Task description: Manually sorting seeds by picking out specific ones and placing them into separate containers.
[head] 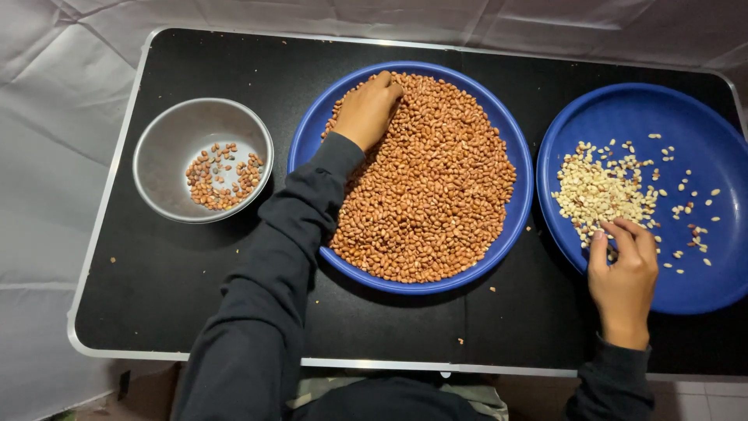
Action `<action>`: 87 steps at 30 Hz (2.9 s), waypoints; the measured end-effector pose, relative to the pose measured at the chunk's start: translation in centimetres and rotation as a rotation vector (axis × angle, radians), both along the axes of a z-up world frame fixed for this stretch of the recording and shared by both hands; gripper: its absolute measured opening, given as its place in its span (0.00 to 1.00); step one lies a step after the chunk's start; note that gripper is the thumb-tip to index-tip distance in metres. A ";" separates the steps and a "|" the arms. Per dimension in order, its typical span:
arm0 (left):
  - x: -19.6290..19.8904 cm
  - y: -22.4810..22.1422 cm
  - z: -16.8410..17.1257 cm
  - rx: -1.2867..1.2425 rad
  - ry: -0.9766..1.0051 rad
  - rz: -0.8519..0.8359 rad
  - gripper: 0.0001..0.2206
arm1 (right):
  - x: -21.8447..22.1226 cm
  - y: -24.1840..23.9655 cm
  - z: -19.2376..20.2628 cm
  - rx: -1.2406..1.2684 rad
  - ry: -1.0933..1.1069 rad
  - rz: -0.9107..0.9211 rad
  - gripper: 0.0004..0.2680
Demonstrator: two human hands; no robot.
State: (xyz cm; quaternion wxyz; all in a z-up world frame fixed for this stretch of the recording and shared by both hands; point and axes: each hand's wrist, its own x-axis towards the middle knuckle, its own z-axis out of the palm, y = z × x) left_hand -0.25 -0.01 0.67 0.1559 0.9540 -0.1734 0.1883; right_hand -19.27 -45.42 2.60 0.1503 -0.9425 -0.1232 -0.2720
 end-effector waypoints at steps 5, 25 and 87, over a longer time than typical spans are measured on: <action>0.3 -0.2 0.1 -0.004 -0.047 -0.014 0.01 | 0.1 0.0 -0.1 0.015 0.026 -0.007 0.08; -4.4 1.3 5.3 -0.070 -0.102 -0.062 0.04 | 0.2 0.1 -0.1 0.040 0.037 0.002 0.08; -2.9 -0.8 2.0 -0.366 0.393 -0.074 0.23 | 15.0 18.1 8.4 0.051 0.285 0.654 0.15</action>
